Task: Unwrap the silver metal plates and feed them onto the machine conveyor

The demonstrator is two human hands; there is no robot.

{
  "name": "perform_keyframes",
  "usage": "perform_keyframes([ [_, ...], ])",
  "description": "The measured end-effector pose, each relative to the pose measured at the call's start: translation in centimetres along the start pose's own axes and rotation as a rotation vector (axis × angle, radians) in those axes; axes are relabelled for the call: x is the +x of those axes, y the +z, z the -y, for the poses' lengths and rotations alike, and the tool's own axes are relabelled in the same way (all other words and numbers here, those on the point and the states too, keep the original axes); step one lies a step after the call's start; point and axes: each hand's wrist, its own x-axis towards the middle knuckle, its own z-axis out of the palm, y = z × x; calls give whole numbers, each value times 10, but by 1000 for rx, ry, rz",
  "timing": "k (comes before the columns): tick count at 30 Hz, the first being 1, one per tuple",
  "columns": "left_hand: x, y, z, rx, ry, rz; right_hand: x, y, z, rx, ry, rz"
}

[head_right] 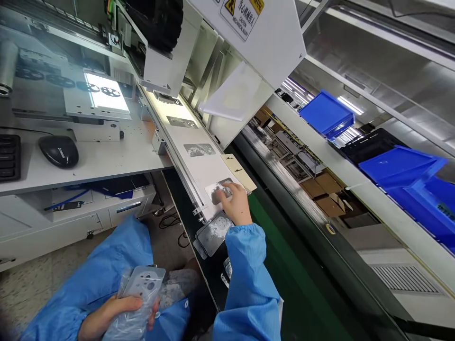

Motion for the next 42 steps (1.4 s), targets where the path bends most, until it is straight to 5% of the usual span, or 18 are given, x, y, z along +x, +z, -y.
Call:
perform_keyframes([
  [4, 1, 0, -1, -22, -51, -5, -2, 13, 17, 33, 11, 152],
  [10, 3, 0, 0, -2, -5, 5, 14, 25, 12, 14, 34, 120],
  [14, 4, 2, 0, -14, 2, 13, 6, 9, 25, 47, 13, 74],
  [18, 3, 8, -7, -10, -29, 7, -58, -19, 69, 250, -84, 109],
  [24, 10, 17, -6, 77, -127, 45, -166, -5, 116, 415, -74, 661],
  [27, 13, 19, 1, 100, -195, 93, -173, 6, 95, 623, 83, 704],
  [30, 14, 22, 3, 115, -244, 91, -155, 5, 42, 759, 223, 596],
  [36, 12, 26, 3, 68, -234, 9, -88, 2, -65, 193, 543, 322],
  [39, 13, 26, 3, 58, -229, 3, -76, 3, -62, 36, 544, 241],
  [42, 15, 28, 1, 50, -243, -21, -105, 7, -16, 108, 331, 175],
])
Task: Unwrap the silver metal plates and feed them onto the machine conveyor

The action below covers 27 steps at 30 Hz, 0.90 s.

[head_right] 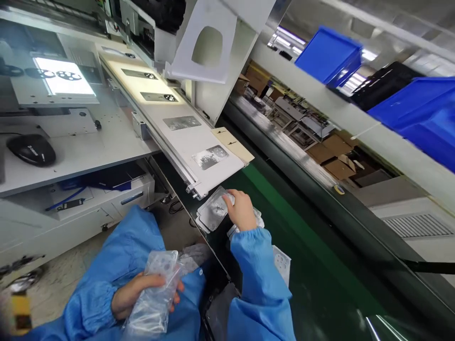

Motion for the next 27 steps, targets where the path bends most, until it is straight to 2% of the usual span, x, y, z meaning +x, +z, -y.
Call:
perform_keyframes([
  [1, 1, 1, -1, -8, -6, -21, -23, 8, 13, 60, -98, 45],
  [3, 4, 1, -1, -33, -9, -89, -73, 27, 37, 203, -213, 266],
  [4, 5, 1, 0, -42, -2, -127, -98, 36, 46, 226, -221, 398],
  [6, 5, -1, 4, -22, 24, -173, -136, 52, 55, 262, -160, 580],
  [8, 4, -3, 10, 32, 37, -162, -157, 59, 53, 314, -84, 622],
  [13, -2, -4, 21, 147, -75, 36, -155, 47, 40, 474, -56, 496],
  [15, -2, -3, 22, 175, -95, 108, -149, 41, 40, 469, -41, 503],
  [19, 1, -5, 22, 176, -71, 156, -130, 21, 41, 538, -67, 556],
  [20, 1, -6, 23, 177, -69, 169, -120, 12, 39, 558, -74, 513],
  [22, 2, -9, 24, 203, -56, 210, -92, -11, 33, 586, -59, 303],
  [25, 1, -11, 24, 247, -12, 251, -28, -49, 17, 624, -3, -109],
  [27, 0, -11, 24, 235, -4, 239, 20, -67, 4, 653, 38, -239],
])
